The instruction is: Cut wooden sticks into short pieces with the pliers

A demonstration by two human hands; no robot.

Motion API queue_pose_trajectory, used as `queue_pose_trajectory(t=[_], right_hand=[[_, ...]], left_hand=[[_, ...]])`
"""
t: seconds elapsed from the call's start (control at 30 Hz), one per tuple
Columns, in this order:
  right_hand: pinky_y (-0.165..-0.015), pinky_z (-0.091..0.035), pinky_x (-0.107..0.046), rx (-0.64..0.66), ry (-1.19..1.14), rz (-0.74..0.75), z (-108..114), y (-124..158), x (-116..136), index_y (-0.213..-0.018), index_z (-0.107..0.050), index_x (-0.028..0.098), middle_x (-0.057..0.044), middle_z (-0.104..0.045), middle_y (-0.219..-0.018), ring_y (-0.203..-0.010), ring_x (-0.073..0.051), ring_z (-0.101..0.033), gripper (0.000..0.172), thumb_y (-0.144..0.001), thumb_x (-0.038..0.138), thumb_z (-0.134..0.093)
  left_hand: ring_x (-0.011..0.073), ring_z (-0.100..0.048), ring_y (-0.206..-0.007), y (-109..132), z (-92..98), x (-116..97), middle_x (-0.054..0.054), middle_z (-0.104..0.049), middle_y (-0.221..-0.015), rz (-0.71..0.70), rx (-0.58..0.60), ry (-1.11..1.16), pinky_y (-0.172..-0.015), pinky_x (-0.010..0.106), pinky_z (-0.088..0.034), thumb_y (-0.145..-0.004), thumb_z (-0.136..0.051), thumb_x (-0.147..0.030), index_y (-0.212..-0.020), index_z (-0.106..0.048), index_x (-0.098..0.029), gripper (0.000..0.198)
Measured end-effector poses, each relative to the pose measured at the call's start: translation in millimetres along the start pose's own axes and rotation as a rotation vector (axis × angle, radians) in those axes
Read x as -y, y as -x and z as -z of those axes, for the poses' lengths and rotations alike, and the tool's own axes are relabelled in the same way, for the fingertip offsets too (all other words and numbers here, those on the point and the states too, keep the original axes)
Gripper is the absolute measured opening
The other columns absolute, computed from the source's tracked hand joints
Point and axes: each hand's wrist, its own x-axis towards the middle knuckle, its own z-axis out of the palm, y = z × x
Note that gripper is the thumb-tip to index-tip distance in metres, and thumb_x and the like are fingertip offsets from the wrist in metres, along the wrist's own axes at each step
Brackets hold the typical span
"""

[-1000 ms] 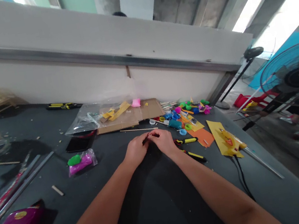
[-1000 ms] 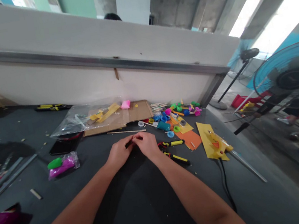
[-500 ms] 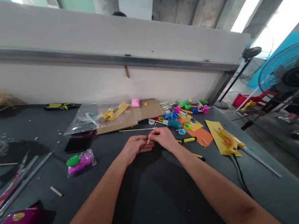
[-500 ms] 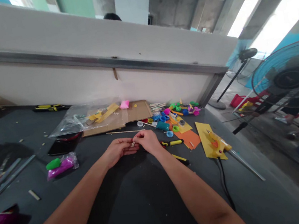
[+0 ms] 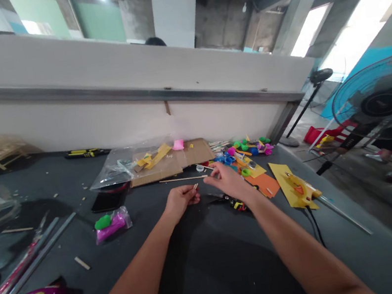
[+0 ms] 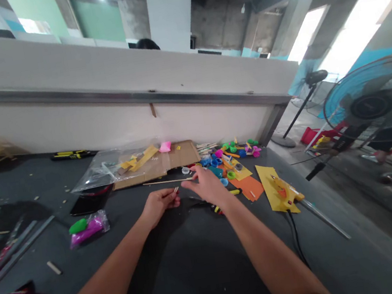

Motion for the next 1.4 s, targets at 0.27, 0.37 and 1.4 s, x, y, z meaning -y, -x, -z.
queue_pose_trajectory(t=[0.27,0.37,1.4], right_hand=[[-0.096,-0.027,-0.044,0.449,0.631,-0.014,47.8,55.1,-53.8,-0.132,-0.039,0.016,-0.018,-0.039,-0.134,-0.119,-0.036,-0.036,0.09,-0.059,0.062,-0.065],[-0.093,-0.029,-0.043,0.448,0.641,-0.001,48.6,64.1,-53.7,-0.132,-0.039,0.017,-0.018,-0.046,-0.125,-0.112,-0.034,-0.043,0.083,-0.067,0.065,-0.056],[-0.061,-0.043,-0.027,0.401,-0.952,-0.529,0.5,49.3,-5.9,-0.099,-0.049,0.021,0.001,-0.056,-0.078,-0.067,-0.015,-0.056,0.05,-0.05,0.012,-0.053]], left_hand=[[0.0116,-0.061,-0.062,-5.0,2.2,2.7,0.003,-0.066,-0.066,-0.03,-0.008,0.02,-0.07,0.029,-0.053,-0.056,-0.075,-0.04,-0.08,-0.067,-0.011,0.039],[0.0119,-0.062,-0.061,-5.2,2.6,2.3,0.003,-0.066,-0.066,-0.03,-0.021,0.032,-0.07,0.029,-0.053,-0.055,-0.076,-0.04,-0.08,-0.068,-0.01,0.04],[0.0147,-0.062,-0.062,-6.6,0.6,5.4,0.005,-0.068,-0.07,-0.151,-0.22,-0.05,-0.063,0.028,-0.051,-0.056,-0.073,-0.043,-0.082,-0.069,-0.013,0.039]])
